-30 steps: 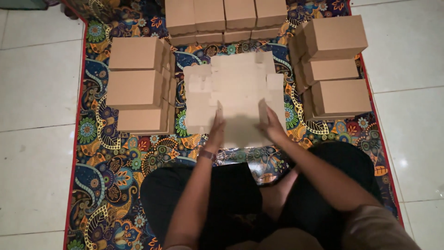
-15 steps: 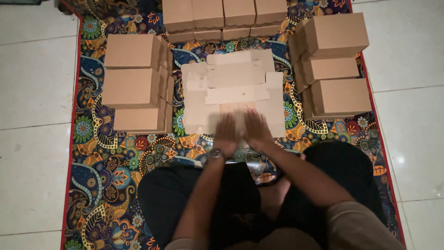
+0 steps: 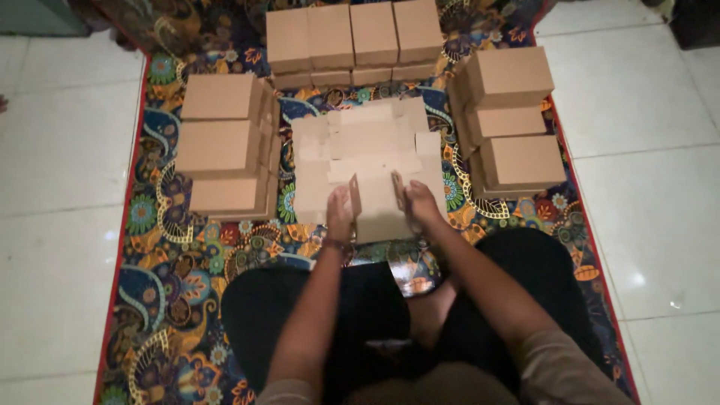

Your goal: Folding flat cardboard sheets into boxes and organizing them into stacks.

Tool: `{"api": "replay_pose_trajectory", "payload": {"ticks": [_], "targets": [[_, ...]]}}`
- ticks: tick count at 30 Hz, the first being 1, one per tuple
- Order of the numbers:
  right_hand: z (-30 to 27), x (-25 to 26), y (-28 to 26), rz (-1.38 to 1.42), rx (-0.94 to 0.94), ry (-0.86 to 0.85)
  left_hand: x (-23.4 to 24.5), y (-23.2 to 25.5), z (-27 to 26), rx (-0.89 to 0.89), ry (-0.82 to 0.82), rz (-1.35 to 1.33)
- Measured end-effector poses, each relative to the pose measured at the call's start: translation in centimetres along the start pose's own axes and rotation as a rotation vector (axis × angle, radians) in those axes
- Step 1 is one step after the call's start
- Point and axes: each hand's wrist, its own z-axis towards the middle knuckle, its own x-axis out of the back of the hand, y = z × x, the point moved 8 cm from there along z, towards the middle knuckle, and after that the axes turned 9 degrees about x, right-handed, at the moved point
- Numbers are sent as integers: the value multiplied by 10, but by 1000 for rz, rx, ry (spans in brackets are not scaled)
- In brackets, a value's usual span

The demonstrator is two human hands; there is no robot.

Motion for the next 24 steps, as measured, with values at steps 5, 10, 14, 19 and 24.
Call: {"api": "replay_pose_trajectory", "payload": {"ticks": [5, 10, 14, 19, 24], "targets": [[-3, 0, 5, -29, -204, 73, 44, -70, 27, 327, 201, -324], [-13, -23, 5, 243, -315, 44, 39, -87, 17, 544, 195, -268], [-2, -18, 22, 242, -220, -39, 26, -42, 7, 240, 120, 268], [-33, -41, -88, -374, 71, -299, -2, -19, 3, -252, 42, 845], [-17, -54, -22, -935, 214, -559, -13, -79, 20, -350, -29, 1342]]}}
